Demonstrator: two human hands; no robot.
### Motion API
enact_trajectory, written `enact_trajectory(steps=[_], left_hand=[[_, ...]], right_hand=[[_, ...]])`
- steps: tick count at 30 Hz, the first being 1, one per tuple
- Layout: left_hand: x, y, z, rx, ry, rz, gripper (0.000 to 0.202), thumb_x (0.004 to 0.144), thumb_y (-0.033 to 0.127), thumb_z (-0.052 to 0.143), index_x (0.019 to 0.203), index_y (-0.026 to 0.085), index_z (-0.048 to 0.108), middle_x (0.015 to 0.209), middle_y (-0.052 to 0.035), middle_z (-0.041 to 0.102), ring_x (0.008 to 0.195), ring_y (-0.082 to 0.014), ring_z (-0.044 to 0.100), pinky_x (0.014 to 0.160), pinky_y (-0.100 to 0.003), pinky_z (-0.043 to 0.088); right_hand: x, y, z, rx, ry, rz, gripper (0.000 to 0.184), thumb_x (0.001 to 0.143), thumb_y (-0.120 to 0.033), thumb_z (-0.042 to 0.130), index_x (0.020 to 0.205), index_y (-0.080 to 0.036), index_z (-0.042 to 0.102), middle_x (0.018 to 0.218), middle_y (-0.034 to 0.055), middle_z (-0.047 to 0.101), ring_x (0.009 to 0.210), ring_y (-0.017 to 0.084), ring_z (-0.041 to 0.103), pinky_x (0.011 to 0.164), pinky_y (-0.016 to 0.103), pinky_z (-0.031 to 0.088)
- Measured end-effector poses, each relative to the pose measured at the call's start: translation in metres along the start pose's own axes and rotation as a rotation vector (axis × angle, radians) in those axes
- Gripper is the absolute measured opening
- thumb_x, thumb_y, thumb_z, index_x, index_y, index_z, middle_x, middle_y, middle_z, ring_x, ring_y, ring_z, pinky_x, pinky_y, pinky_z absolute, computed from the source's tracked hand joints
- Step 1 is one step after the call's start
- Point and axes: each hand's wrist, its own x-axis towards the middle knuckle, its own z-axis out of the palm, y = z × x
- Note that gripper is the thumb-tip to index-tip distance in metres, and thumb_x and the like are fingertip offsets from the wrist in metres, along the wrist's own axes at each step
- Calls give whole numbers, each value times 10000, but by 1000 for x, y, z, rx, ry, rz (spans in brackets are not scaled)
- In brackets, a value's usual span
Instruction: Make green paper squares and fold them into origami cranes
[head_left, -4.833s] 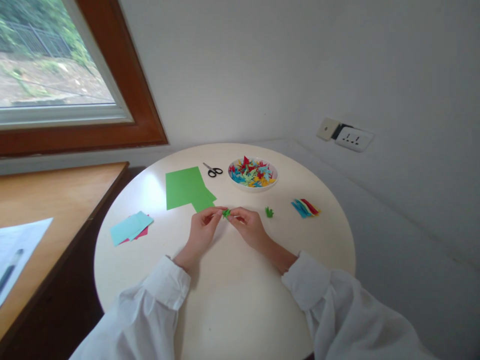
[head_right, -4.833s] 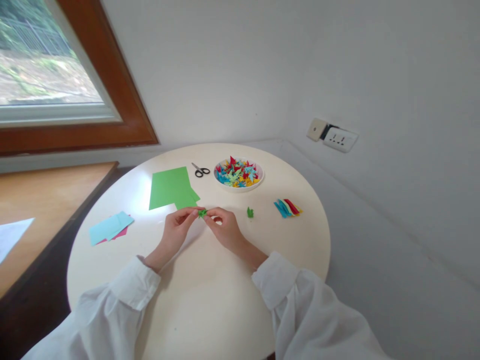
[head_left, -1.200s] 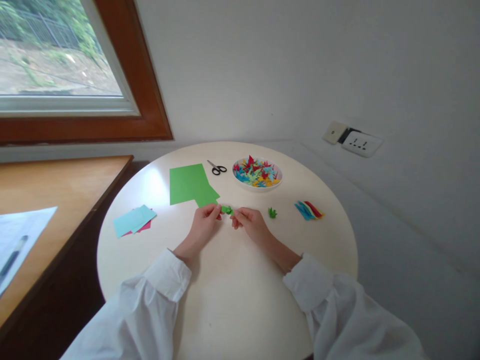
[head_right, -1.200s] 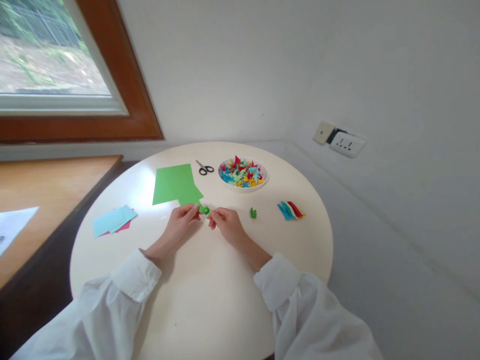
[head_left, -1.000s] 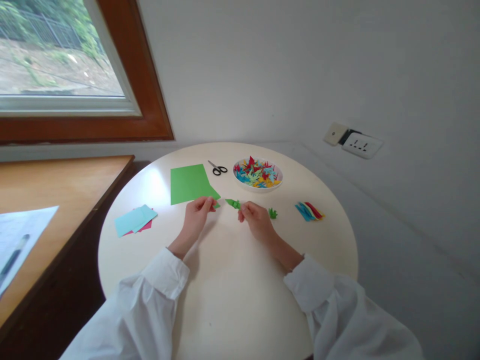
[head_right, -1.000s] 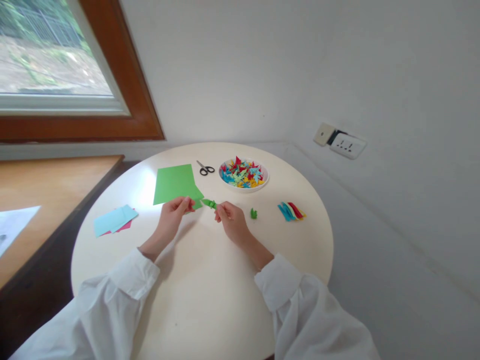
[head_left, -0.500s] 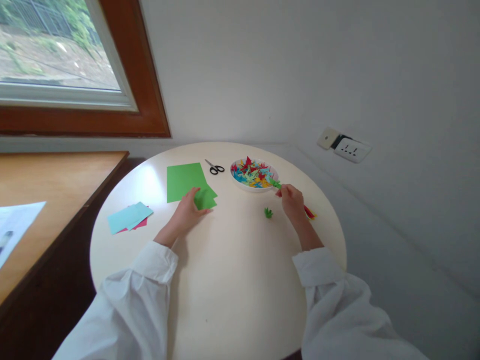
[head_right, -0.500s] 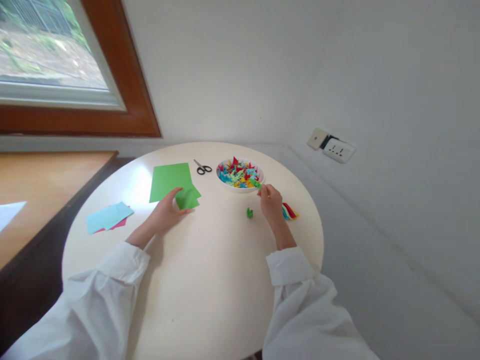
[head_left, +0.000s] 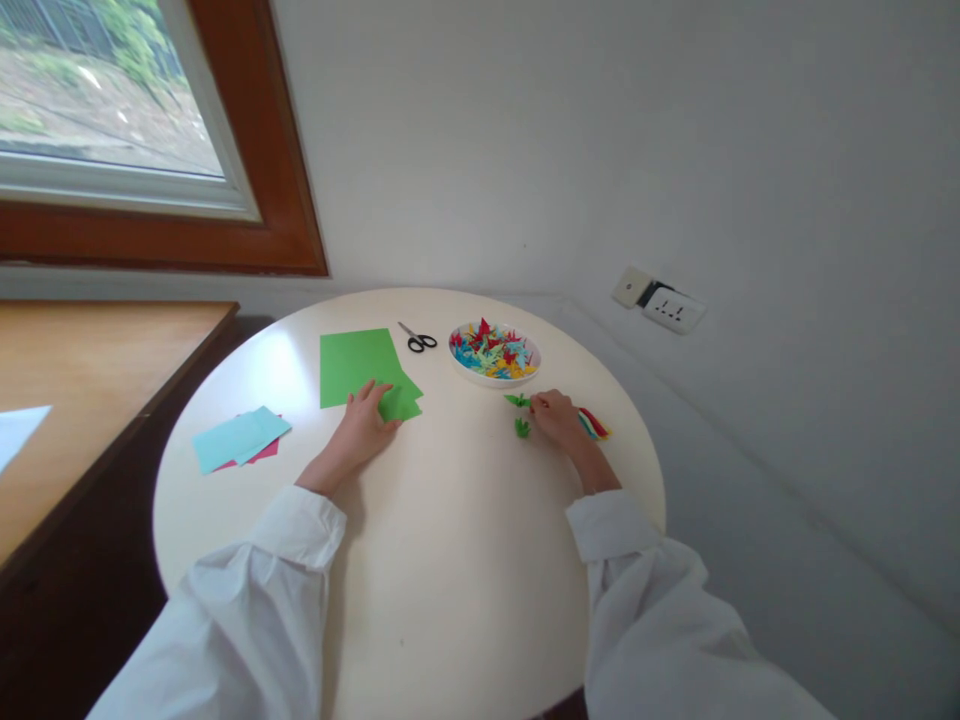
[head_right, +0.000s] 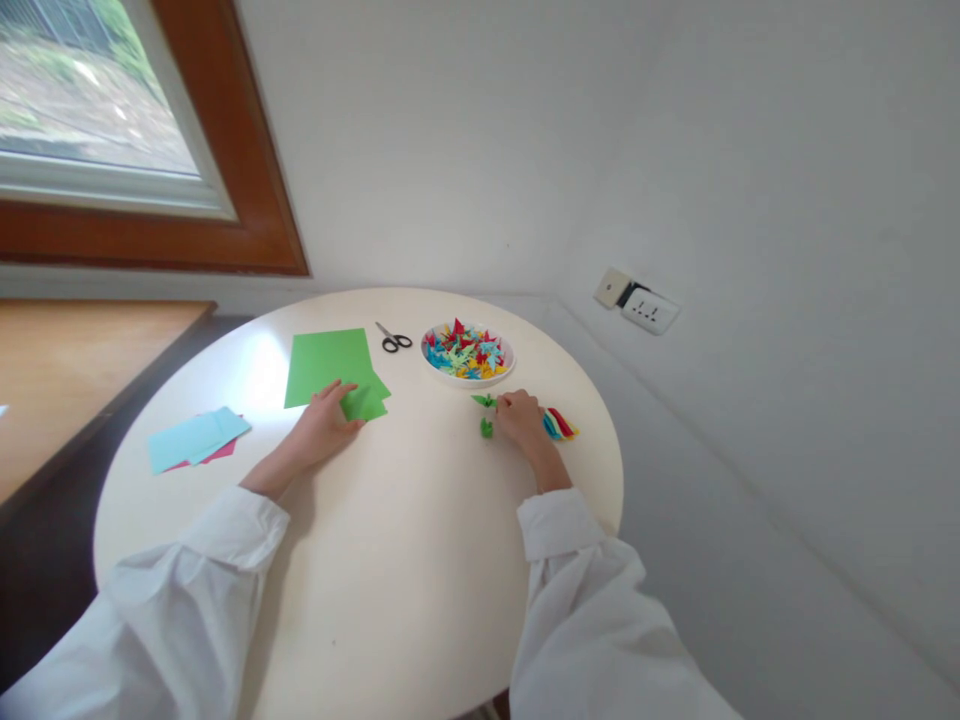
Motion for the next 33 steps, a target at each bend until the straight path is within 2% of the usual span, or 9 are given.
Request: enact_trajectory(steps=[5, 10, 12, 16, 20, 25, 28, 30, 33], left_hand=[[0, -4, 4, 23, 29, 17, 531, 730, 245, 587, 1245, 170, 477, 1352, -208, 445, 1294, -393, 351, 1061, -624, 99], [-2, -2, 3, 38, 21, -20, 481, 733, 255, 605, 1204, 212, 523, 1294, -193, 523, 1329, -461, 246, 995, -713, -30], [-3, 2, 0, 63, -19, -40, 475, 758, 242, 577, 1227, 206, 506, 1285, -189, 539, 1333, -468, 235, 974, -735, -41], [-5, 12, -5, 123, -81, -78, 491, 802, 204, 519, 1285, 180, 441, 1248, -166, 578, 1343, -419, 261, 992, -732, -2], [-6, 14, -7, 137, -93, -70, 491, 811, 199, 507, 1294, 172, 421, 1270, -157, 567, 1341, -391, 286, 1008, -719, 3], [-8, 11, -6, 111, -74, -50, 459, 811, 200, 491, 1266, 156, 447, 1247, -176, 578, 1312, -354, 355, 1028, -694, -6], [-8, 10, -6, 109, -63, -34, 452, 801, 192, 481, 1251, 150, 466, 1196, -177, 607, 1282, -343, 400, 1036, -682, -2], [-8, 10, -6, 107, -55, -24, 451, 796, 187, 478, 1245, 149, 476, 1185, -177, 611, 1257, -340, 429, 1035, -685, 5], [-7, 9, -5, 105, -47, -20, 440, 792, 195, 484, 1229, 140, 491, 1171, -183, 612, 1201, -351, 479, 1014, -711, 19]], right_hand=[[-5, -10, -4, -137, -57, 99, 298, 828, -250, 442, 649, -164, 663, 852, 146, 691, 778, 242, 615, 678, 326, 404], [-7, -17, -10, -212, -56, 140, 375, 883, -319, 383, 801, -150, 707, 981, 183, 673, 905, 297, 607, 766, 390, 411], [-8, -18, -12, -230, -42, 152, 403, 897, -334, 360, 841, -148, 713, 1010, 185, 664, 946, 308, 595, 805, 415, 402], [-10, -18, -16, -246, -6, 185, 436, 906, -358, 352, 853, -127, 718, 994, 193, 654, 970, 316, 580, 838, 451, 381], [-11, -18, -19, -227, 60, 192, 445, 906, -359, 351, 814, -120, 715, 961, 200, 640, 976, 319, 563, 844, 472, 365], [-9, -17, -19, -149, 155, 131, 387, 897, -320, 364, 816, -135, 694, 985, 186, 636, 976, 316, 551, 836, 478, 375], [-9, -15, -15, -73, 157, 39, 281, 863, -230, 416, 946, -161, 675, 1004, 127, 657, 940, 251, 585, 834, 405, 406], [-9, -15, -13, -29, 141, -29, 296, 837, -153, 423, 1006, -193, 663, 1029, 81, 671, 946, 205, 601, 841, 352, 415], [-9, -13, -9, 3, 112, -88, 334, 785, -69, 428, 911, -225, 695, 1000, 40, 697, 953, 183, 614, 842, 317, 413]])
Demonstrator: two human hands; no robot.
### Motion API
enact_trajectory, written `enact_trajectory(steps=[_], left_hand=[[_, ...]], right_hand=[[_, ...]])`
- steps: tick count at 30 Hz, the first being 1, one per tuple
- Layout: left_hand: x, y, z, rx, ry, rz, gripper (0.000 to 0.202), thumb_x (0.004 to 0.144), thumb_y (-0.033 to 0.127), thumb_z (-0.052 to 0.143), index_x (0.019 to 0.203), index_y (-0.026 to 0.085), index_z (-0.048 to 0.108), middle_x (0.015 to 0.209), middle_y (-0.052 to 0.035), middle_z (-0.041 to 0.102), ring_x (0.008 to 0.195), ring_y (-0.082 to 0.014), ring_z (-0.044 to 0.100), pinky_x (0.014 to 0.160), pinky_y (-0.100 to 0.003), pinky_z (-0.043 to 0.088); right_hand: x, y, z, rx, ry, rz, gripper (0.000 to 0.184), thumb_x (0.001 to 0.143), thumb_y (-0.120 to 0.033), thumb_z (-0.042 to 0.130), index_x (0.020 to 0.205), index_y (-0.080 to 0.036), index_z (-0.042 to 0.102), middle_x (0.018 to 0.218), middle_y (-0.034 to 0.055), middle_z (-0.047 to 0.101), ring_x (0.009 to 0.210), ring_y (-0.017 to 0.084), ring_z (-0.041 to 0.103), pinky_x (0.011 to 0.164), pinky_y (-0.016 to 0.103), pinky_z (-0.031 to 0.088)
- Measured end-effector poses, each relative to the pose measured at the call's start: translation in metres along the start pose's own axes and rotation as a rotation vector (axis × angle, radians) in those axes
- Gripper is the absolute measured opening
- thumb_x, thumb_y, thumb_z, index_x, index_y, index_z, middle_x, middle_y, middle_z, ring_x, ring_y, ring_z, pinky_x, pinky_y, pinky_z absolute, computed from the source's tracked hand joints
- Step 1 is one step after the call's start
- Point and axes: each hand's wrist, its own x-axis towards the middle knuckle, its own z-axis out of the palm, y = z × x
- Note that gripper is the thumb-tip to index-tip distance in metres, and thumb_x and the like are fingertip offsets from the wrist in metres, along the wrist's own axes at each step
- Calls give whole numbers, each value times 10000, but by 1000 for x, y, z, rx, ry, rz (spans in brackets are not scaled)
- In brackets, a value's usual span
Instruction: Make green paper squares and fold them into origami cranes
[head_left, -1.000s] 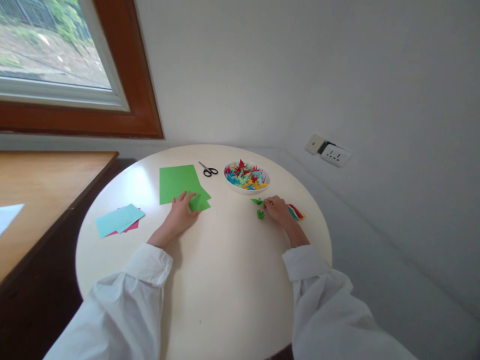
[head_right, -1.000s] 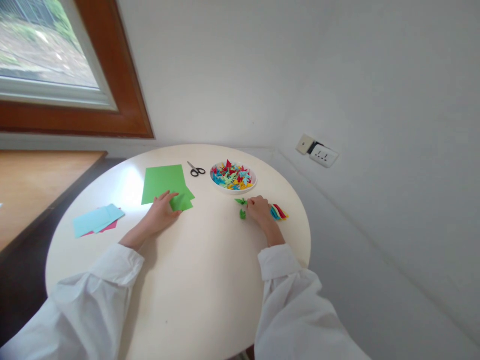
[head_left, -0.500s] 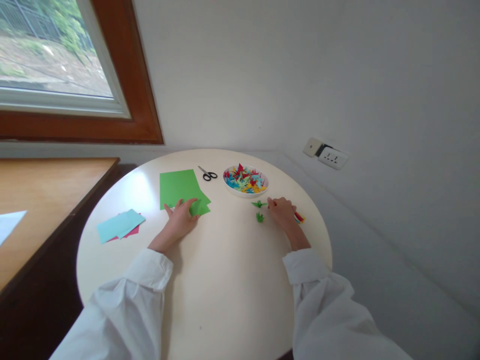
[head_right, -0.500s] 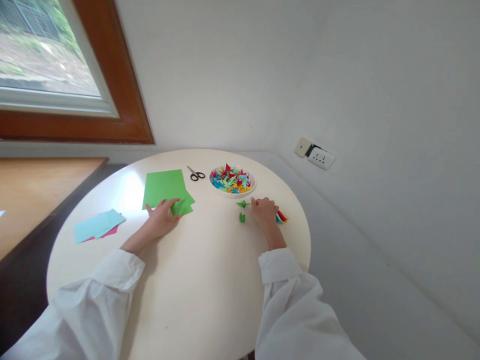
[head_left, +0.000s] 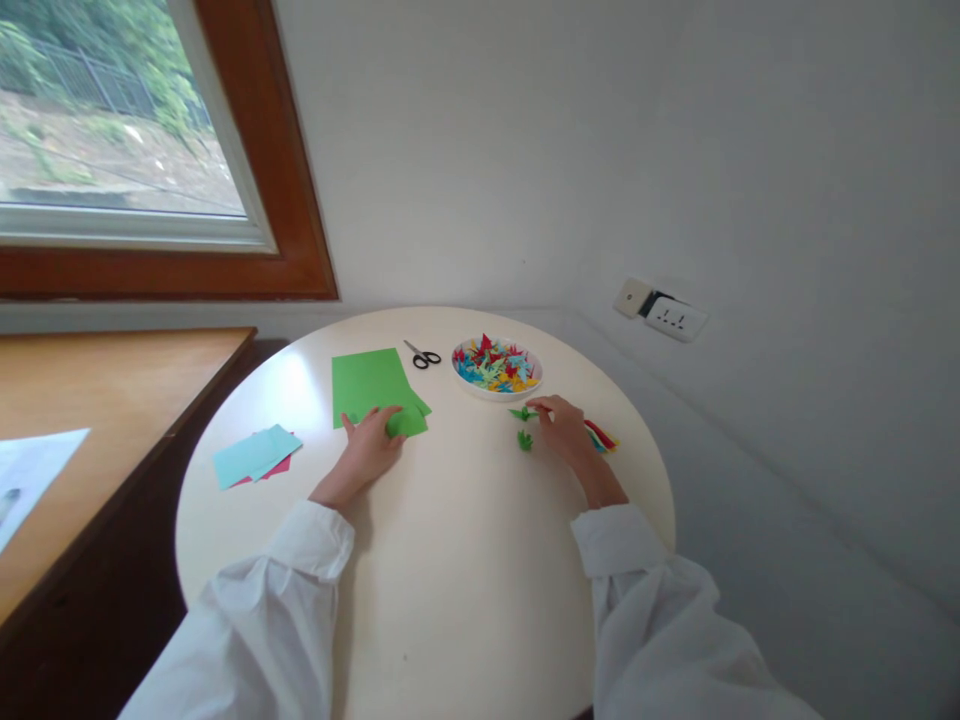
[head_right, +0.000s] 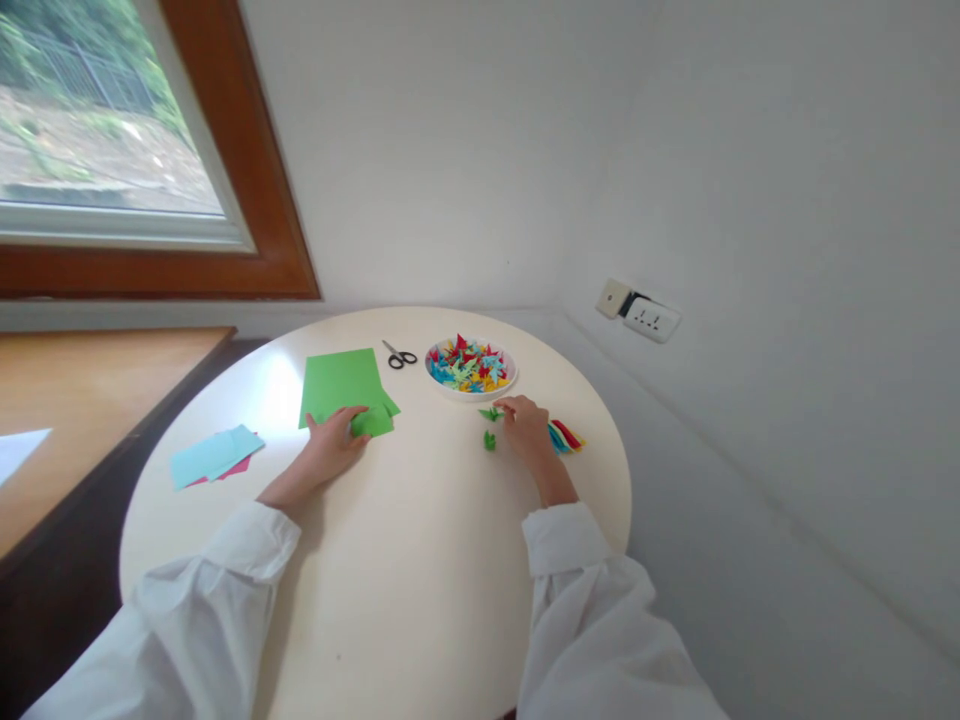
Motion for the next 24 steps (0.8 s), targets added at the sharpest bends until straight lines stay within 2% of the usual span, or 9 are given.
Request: enact_trajectory(steps=[3, 8, 16, 20, 24], left_hand=[[1, -1, 2, 1, 12, -3, 433, 785, 194, 491, 1213, 137, 504, 1175, -183, 606, 1172, -354, 498, 1008, -718, 25], [3, -3, 5, 5, 34, -3, 413, 777, 187, 500, 1187, 139, 526, 1171, -177, 612, 1168, -353, 502, 1019, -703, 29], [6, -7, 9, -14, 67, -37, 418, 811, 317, 542, 1189, 141, 521, 1136, -159, 633, 1109, -335, 544, 1047, -667, 51], [13, -12, 13, 30, 168, -102, 500, 754, 370, 626, 1157, 89, 534, 1225, -209, 539, 1190, -345, 465, 1081, -559, 174], [16, -17, 18, 46, 196, -156, 543, 753, 422, 614, 1125, 33, 536, 1224, -249, 473, 1190, -370, 426, 1009, -494, 327]], right_hand=[[0, 2, 2, 5, -8, 5, 335, 734, -26, 439, 768, -221, 709, 906, 31, 718, 889, 189, 634, 829, 322, 409], [0, 3, 3, -9, 10, 55, 303, 720, -41, 452, 663, -211, 695, 799, 31, 722, 806, 204, 641, 795, 345, 394], [1, 5, -2, -11, 108, 115, 291, 701, -47, 431, 630, -180, 680, 808, 62, 713, 837, 216, 612, 809, 359, 343], [0, 3, -3, 12, 178, 101, 302, 703, -67, 401, 651, -184, 674, 826, 57, 703, 875, 219, 582, 844, 375, 326], [-1, 2, -1, 41, 234, 78, 289, 695, -81, 391, 638, -183, 655, 825, 62, 690, 868, 217, 563, 851, 380, 326]])
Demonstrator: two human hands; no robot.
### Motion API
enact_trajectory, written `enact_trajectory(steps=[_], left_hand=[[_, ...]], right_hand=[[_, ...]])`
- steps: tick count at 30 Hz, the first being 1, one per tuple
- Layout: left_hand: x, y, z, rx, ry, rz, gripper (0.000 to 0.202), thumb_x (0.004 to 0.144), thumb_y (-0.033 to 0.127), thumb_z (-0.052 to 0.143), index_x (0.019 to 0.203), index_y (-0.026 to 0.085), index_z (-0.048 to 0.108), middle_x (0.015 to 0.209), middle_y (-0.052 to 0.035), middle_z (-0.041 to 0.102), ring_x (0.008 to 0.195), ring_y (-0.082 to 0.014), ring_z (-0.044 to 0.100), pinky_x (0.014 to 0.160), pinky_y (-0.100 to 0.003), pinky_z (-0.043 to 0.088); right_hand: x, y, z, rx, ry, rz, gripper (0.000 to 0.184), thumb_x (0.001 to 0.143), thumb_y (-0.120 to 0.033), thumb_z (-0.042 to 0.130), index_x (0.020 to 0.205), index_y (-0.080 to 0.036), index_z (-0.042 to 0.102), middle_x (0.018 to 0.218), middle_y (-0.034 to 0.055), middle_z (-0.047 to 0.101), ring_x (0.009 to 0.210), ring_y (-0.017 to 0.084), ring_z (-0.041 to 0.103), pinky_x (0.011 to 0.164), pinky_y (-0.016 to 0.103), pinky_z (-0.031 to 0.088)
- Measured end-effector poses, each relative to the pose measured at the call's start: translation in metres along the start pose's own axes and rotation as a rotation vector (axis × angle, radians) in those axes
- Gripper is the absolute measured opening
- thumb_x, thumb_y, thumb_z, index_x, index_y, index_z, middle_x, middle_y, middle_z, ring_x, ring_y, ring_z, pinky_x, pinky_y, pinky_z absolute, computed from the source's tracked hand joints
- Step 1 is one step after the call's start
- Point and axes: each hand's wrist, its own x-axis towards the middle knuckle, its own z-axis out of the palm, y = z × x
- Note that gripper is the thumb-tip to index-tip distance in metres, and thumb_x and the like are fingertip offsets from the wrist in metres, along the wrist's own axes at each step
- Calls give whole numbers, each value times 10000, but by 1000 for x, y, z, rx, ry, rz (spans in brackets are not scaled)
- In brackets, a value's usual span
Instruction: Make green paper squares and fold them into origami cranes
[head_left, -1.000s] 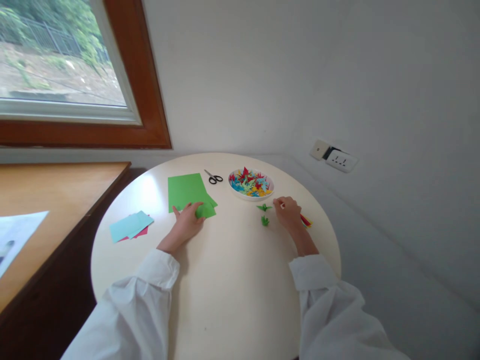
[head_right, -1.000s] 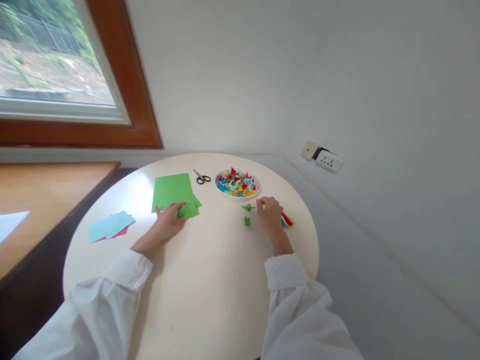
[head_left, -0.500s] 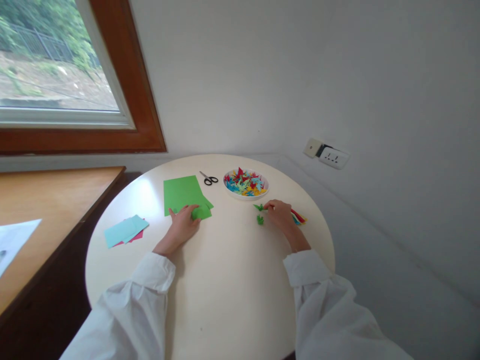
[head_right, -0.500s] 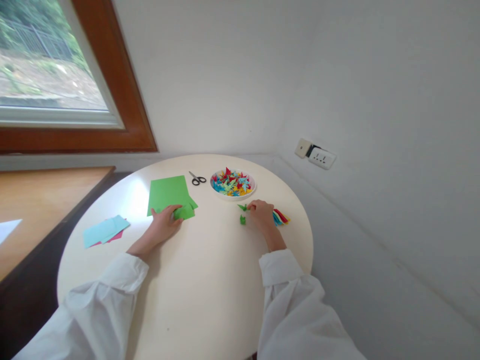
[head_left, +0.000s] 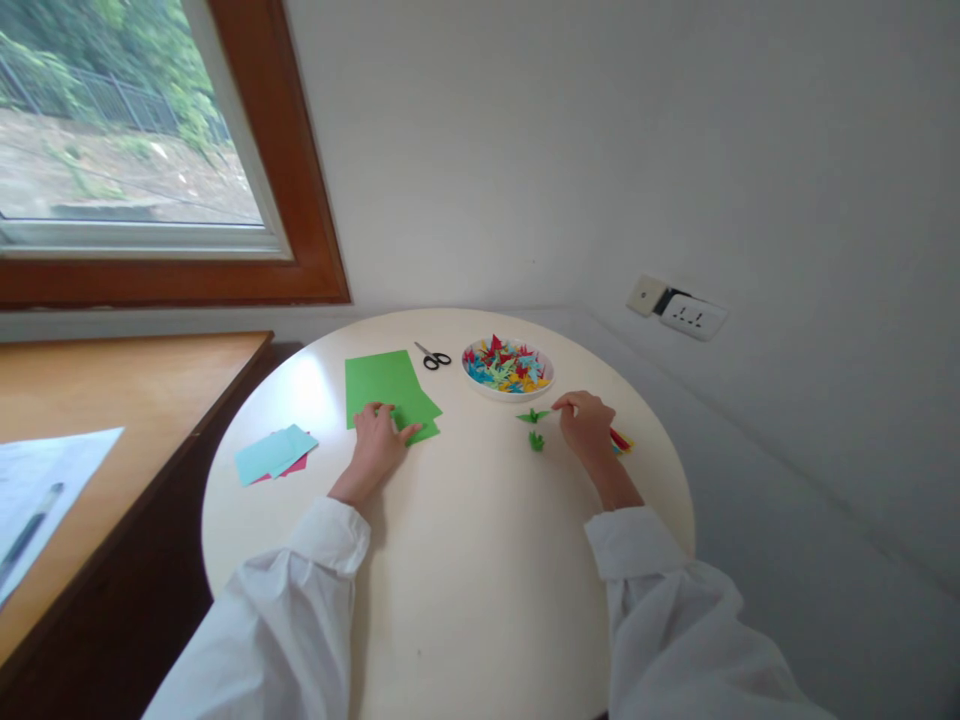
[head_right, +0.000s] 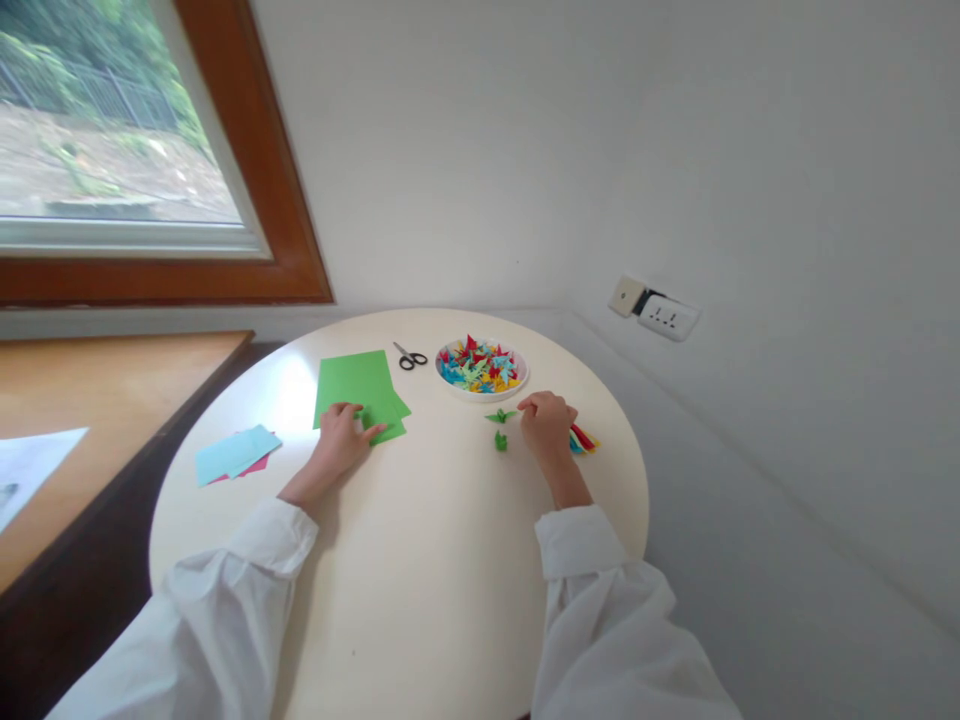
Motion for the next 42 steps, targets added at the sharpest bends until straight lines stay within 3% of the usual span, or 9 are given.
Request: enact_trajectory(steps=[7, 15, 22, 26, 29, 36, 42], left_hand=[[0, -4, 3, -17, -51, 17, 443, 740, 390, 624, 1059, 92, 550, 1142, -175, 501, 1125, -318, 461, 979, -438, 369], [1, -4, 1, -30, -70, 12, 415, 714, 399, 644, 981, 89, 575, 1083, -166, 499, 1091, -339, 447, 948, -449, 383], [-4, 2, -2, -56, -72, 78, 314, 771, 264, 599, 1055, 137, 563, 1103, -131, 524, 1077, -266, 482, 947, -381, 403], [-4, 3, -4, -19, -72, 62, 432, 758, 299, 616, 1129, 97, 529, 1193, -182, 491, 1172, -317, 417, 986, -422, 358], [-2, 2, -6, 20, -78, 24, 478, 737, 379, 633, 1083, 61, 546, 1193, -215, 477, 1190, -362, 384, 992, -454, 336], [0, 0, -6, 27, -101, 18, 426, 732, 399, 616, 1029, 97, 562, 1117, -177, 497, 1112, -342, 437, 944, -442, 381], [-1, 4, -6, -10, -99, 63, 307, 739, 312, 616, 976, 120, 585, 1062, -142, 512, 1060, -309, 473, 927, -427, 409]], right_hand=[[-2, -1, 1, 51, 93, -41, 264, 688, -98, 378, 638, -184, 622, 830, 60, 680, 859, 212, 557, 853, 381, 328], [-3, -3, 0, 87, 149, -89, 239, 688, -122, 387, 631, -192, 609, 810, 59, 674, 846, 206, 573, 851, 377, 347], [-5, -9, -3, 110, 172, -126, 237, 689, -127, 382, 639, -188, 606, 804, 67, 680, 842, 212, 589, 852, 379, 364], [-6, -11, -4, 140, 174, -147, 229, 690, -130, 389, 634, -194, 601, 797, 63, 678, 838, 216, 592, 859, 391, 371], [-7, -11, -4, 154, 173, -150, 226, 689, -125, 394, 634, -197, 601, 798, 61, 680, 841, 214, 595, 864, 390, 375], [-10, -17, -2, 171, 151, -174, 226, 684, -106, 394, 622, -201, 590, 774, 50, 676, 823, 206, 598, 851, 376, 387], [-19, -35, -4, 233, 198, -260, 221, 718, -121, 388, 627, -200, 573, 761, 53, 668, 814, 203, 595, 848, 369, 390]])
